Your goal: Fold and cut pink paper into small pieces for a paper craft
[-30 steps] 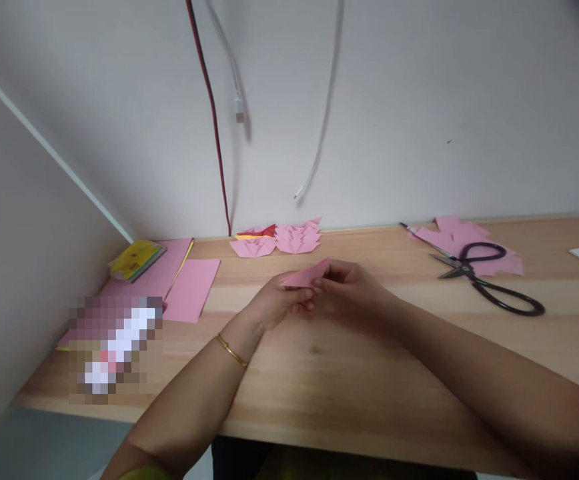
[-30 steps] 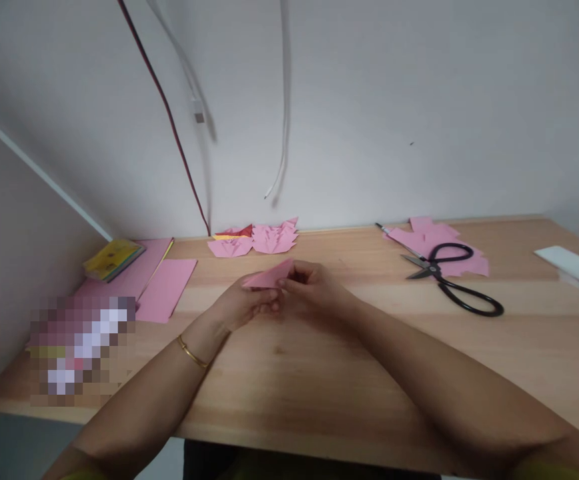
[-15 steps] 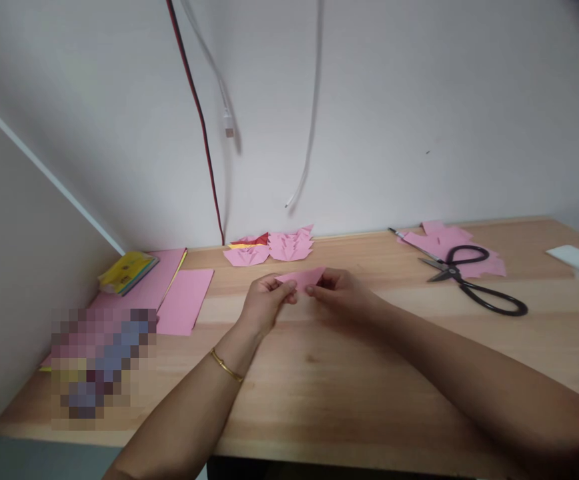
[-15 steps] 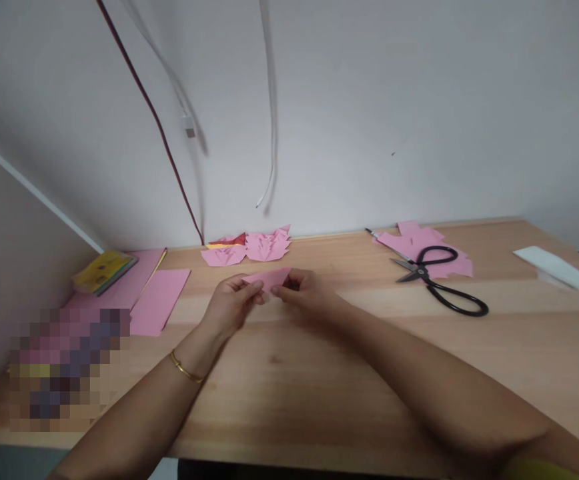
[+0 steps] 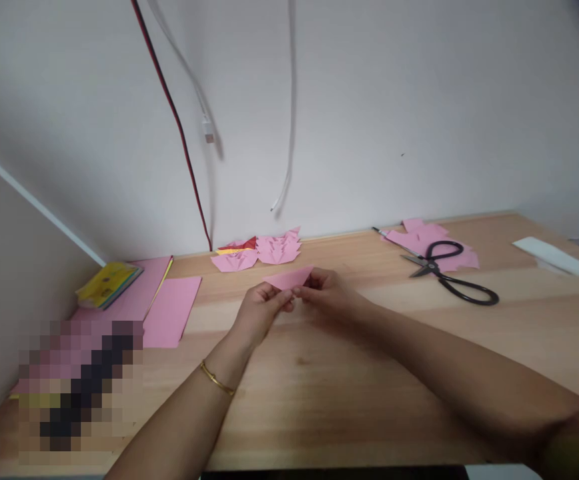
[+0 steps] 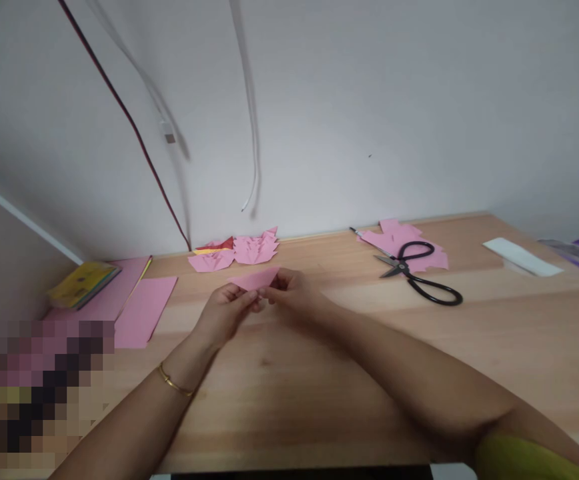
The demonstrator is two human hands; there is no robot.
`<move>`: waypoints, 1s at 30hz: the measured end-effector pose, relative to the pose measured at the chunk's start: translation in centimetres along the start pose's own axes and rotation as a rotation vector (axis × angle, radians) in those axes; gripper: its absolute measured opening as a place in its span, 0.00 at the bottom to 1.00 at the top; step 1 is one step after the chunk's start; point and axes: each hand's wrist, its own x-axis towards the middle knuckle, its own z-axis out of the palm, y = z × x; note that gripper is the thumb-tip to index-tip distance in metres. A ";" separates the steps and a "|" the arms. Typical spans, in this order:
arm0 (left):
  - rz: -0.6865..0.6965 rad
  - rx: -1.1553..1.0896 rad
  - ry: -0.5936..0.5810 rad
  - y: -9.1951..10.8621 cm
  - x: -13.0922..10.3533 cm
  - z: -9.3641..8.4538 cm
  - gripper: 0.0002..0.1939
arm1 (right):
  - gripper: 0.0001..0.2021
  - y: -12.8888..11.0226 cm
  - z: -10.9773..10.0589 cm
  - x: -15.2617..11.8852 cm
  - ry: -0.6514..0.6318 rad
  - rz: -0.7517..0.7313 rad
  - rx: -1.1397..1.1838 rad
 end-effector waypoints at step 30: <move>-0.014 -0.123 0.107 1.6 0.1 -0.1 0.18 | 0.18 -0.4 -0.3 -0.3 0.098 -0.061 -0.139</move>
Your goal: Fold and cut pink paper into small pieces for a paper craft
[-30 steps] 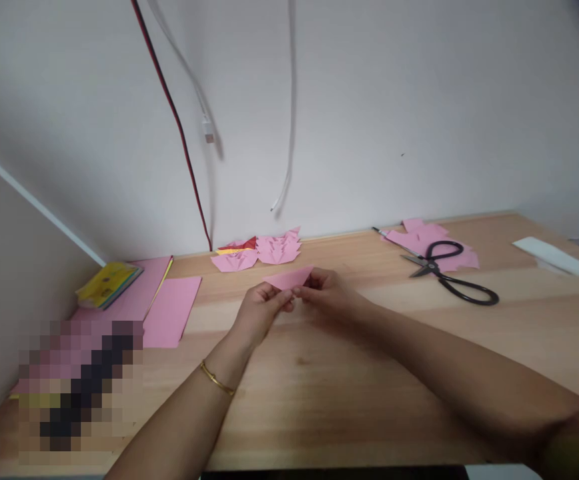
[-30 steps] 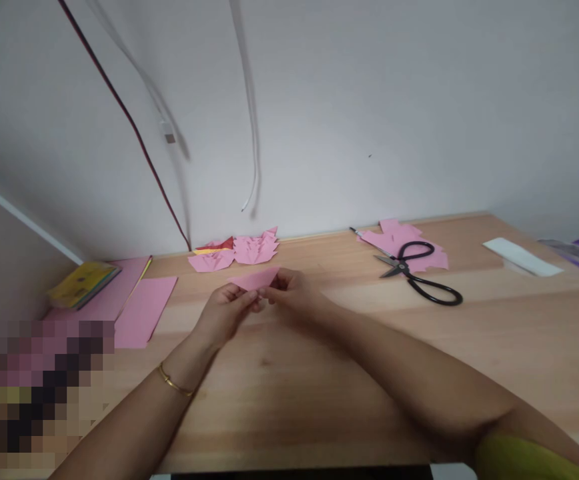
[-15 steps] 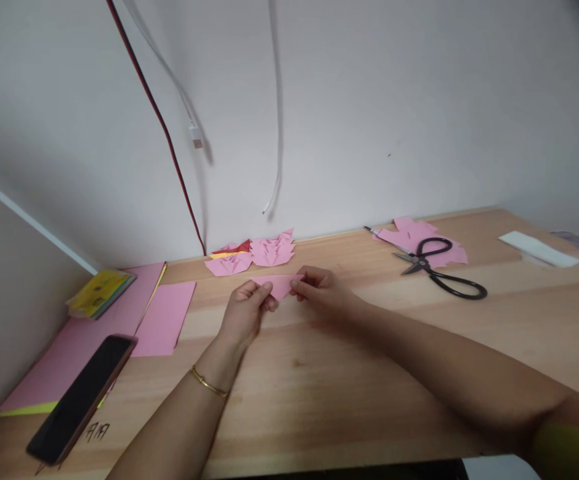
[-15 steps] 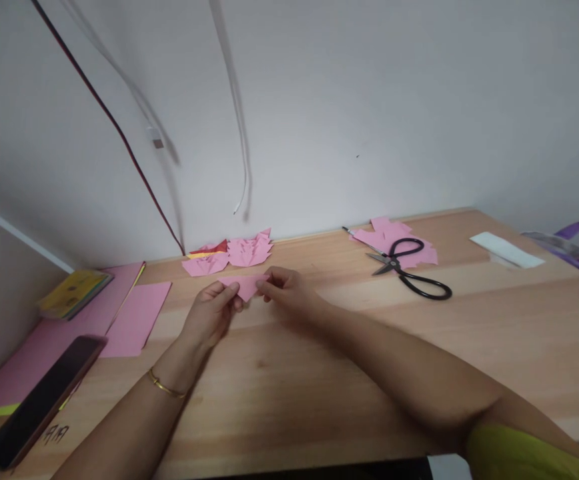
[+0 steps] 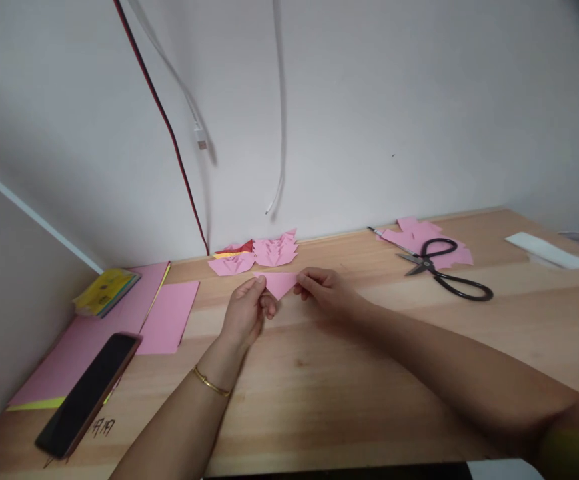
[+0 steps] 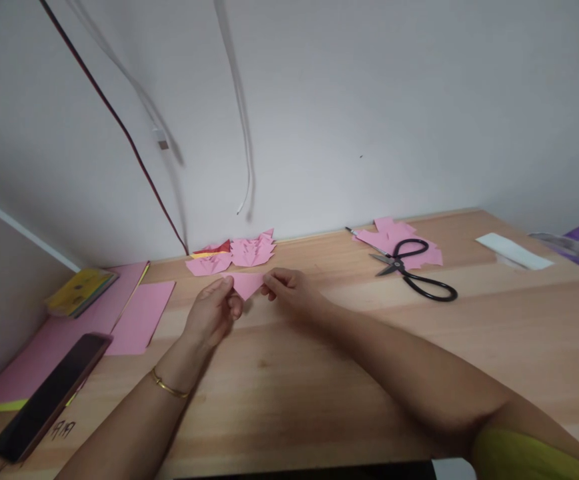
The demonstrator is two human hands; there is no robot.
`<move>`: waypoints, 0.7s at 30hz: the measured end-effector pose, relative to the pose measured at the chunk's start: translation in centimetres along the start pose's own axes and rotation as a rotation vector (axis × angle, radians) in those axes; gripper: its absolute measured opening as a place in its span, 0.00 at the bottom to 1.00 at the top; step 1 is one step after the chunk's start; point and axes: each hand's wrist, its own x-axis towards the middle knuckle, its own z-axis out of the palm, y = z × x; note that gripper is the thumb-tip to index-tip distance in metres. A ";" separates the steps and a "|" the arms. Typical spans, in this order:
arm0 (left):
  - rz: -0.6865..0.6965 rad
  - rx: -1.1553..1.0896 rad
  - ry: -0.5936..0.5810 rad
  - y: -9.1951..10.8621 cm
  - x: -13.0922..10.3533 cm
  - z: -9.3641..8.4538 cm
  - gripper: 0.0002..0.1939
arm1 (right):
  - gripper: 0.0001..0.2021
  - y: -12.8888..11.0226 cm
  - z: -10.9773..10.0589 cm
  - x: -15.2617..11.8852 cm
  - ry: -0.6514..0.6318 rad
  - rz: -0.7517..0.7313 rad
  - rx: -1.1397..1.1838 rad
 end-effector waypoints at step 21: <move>0.054 0.442 -0.151 -0.3 -0.7 0.0 0.11 | 0.05 0.3 0.7 -0.3 -0.123 -0.055 0.080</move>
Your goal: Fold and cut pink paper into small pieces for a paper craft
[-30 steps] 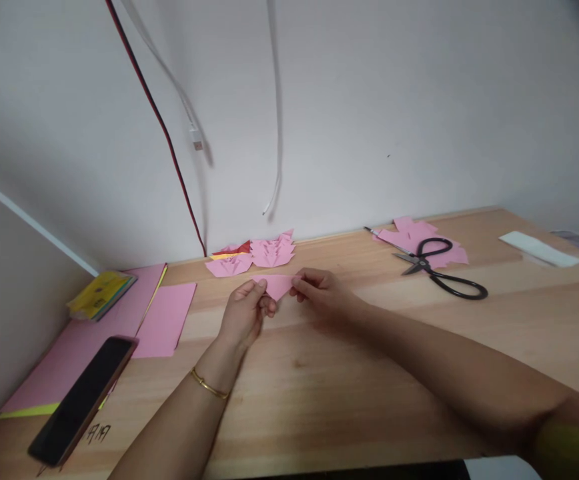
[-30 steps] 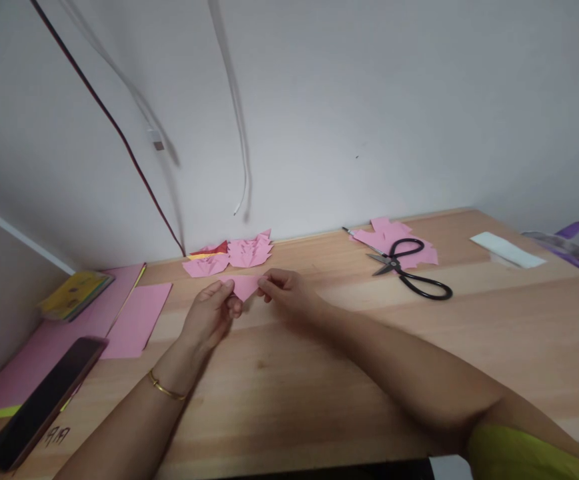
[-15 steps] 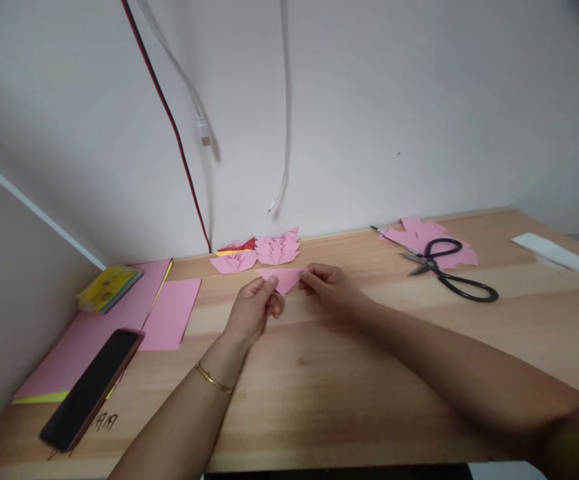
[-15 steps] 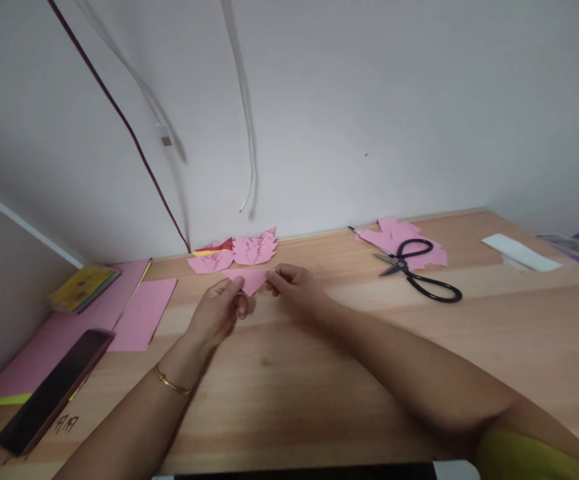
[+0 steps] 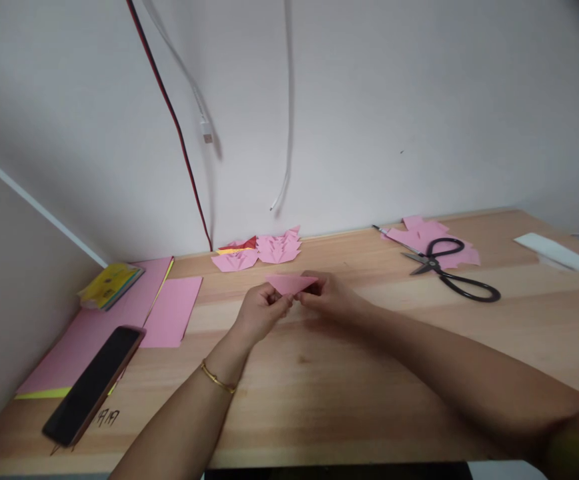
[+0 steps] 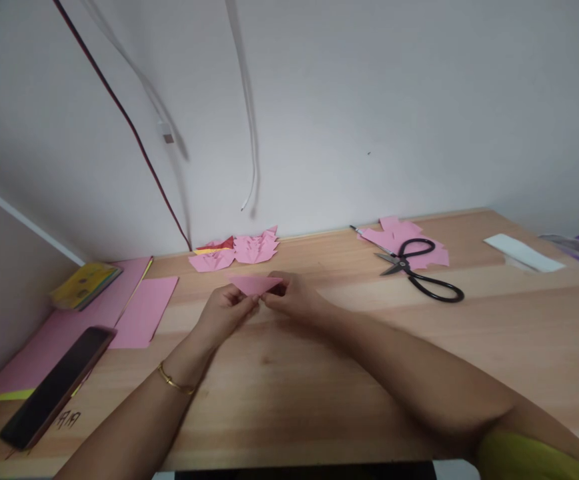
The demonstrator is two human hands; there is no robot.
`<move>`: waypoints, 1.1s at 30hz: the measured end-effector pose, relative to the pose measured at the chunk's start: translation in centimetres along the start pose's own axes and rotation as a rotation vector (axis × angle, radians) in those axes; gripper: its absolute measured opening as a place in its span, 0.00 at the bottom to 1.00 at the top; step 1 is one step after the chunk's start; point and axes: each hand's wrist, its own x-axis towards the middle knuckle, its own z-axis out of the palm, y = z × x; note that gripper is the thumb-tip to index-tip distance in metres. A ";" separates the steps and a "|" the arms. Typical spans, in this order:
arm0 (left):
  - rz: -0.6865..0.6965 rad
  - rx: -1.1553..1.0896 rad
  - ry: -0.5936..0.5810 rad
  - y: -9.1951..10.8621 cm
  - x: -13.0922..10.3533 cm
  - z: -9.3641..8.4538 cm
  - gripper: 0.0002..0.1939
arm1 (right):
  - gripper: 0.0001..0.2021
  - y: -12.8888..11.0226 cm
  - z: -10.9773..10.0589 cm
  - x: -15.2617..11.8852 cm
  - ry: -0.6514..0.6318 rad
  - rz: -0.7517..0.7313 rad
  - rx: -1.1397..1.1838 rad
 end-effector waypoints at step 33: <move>0.002 -0.225 -0.045 -0.7 0.6 0.3 0.15 | 0.14 -0.3 -0.9 0.0 -0.049 0.014 0.045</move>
